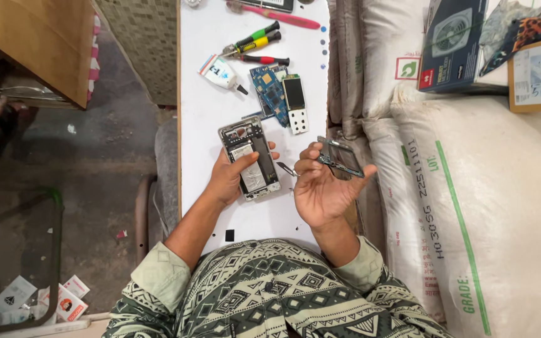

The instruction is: The person disassembles a mobile phone at a workbench, separating the back cover and frame from the body and removing the battery. They use a pry tool to work along the edges, brush debris from the interior, pick at components with tweezers, and press the parts back together.

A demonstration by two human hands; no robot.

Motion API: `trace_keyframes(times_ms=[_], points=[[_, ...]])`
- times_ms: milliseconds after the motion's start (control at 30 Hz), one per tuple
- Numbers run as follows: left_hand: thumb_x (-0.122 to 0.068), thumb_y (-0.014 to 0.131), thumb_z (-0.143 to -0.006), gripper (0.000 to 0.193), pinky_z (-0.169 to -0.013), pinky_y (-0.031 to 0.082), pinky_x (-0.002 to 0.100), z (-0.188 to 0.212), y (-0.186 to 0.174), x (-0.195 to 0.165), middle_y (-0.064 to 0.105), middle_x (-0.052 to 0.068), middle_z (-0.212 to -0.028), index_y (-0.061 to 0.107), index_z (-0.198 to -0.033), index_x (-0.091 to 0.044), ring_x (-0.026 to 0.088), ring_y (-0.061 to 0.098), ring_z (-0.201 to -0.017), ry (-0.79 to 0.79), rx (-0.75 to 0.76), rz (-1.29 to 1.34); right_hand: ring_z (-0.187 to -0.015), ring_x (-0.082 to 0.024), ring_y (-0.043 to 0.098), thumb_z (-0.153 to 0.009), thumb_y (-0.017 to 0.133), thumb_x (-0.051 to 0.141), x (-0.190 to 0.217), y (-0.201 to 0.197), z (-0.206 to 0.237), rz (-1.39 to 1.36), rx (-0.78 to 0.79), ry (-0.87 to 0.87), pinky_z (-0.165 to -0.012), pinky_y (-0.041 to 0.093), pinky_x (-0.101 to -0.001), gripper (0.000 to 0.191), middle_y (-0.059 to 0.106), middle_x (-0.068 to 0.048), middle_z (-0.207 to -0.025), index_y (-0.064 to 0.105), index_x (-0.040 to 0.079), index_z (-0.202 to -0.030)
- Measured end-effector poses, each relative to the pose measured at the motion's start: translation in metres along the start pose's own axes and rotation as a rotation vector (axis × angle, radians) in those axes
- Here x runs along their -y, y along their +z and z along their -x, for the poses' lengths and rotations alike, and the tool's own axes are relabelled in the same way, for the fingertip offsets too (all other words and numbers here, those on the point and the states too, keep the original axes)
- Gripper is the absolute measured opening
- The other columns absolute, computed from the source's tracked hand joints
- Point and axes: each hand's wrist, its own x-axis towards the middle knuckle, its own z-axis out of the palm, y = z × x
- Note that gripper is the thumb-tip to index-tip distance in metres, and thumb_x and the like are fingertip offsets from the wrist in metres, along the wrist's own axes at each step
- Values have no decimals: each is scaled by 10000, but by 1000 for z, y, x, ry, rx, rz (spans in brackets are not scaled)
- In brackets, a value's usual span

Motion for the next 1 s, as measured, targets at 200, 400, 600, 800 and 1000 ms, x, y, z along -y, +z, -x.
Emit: trace_keyframes(times_ms=[200,400,600,800,1000], points=[[-84,645,-939,480,-899,639,476,-1,3,-4,675,232,-1261,474,-1379,8,339,699,-1153,-17,-8,-6,-1140,-210,579,-764,885,561,6,-5,-4,0,-7,-10,-1017,559,-258,955,558,-119,-1222,481,-81,-1345],[-77,629,-939,481,-885,649,475,-3,4,-6,675,240,-1257,464,-1384,0,338,702,-1150,-22,-18,-24,-1124,-217,583,-780,880,550,3,-8,-6,10,-1,-22,-1008,562,-256,951,548,-159,-1225,472,-95,-1347],[-80,627,-938,479,-884,650,469,-9,3,-8,676,236,-1260,464,-1381,-1,337,701,-1154,-30,-26,-28,-1125,-215,582,-766,901,523,6,-7,-14,11,-22,-48,-1006,575,-244,940,558,-144,-1221,478,-92,-1338],[-80,630,-943,472,-885,646,456,-19,3,-8,682,226,-1259,477,-1383,-3,324,701,-1148,-28,-8,-21,-1112,-211,585,-744,916,504,12,-4,-21,-21,-37,-39,-990,580,-250,933,564,-136,-1207,483,-86,-1321],[-86,630,-942,469,-883,647,452,-28,1,-10,684,216,-1250,489,-1382,-5,314,706,-1145,-10,-4,-38,-986,-167,559,-773,859,571,16,-1,-31,94,-38,-54,-879,583,-233,898,542,-130,-1135,488,-60,-1292]])
